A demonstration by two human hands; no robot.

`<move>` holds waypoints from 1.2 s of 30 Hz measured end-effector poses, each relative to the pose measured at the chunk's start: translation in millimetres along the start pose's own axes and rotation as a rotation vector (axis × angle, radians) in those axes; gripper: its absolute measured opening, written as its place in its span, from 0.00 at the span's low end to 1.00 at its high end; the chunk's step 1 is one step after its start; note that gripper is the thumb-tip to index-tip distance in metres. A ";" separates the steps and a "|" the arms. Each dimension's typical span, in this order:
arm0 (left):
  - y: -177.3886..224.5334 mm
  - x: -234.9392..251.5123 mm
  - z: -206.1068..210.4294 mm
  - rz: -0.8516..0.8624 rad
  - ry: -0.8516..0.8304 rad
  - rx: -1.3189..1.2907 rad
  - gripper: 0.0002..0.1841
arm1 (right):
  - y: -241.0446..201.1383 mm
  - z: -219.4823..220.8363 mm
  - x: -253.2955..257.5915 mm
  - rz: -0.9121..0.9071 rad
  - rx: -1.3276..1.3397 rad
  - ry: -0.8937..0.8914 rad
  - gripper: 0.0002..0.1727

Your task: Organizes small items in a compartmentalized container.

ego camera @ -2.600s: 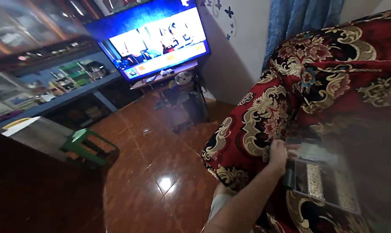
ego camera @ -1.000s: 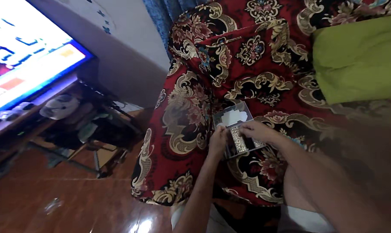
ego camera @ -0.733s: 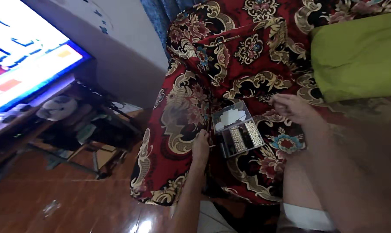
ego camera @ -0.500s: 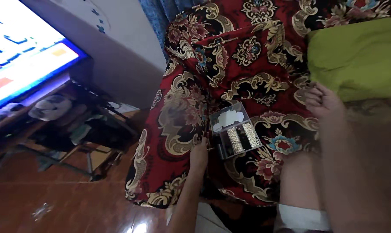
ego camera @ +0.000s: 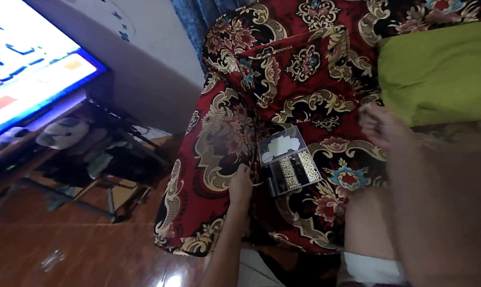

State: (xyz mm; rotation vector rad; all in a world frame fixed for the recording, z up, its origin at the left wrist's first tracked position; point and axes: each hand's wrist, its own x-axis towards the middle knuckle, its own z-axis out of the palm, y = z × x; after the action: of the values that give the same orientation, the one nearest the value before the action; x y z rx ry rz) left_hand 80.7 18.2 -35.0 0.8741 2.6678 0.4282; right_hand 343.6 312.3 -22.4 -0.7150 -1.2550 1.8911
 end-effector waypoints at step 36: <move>-30.5 -12.4 -6.9 -0.005 0.538 -1.129 0.17 | 125.5 105.3 -12.9 -0.079 -1.482 -0.506 0.19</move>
State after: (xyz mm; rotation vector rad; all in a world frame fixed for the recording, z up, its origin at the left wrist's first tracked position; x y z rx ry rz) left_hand 71.8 -14.1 -37.6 0.3893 2.1718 2.0956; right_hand 234.6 216.9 -100.0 -0.8213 -2.9483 0.7770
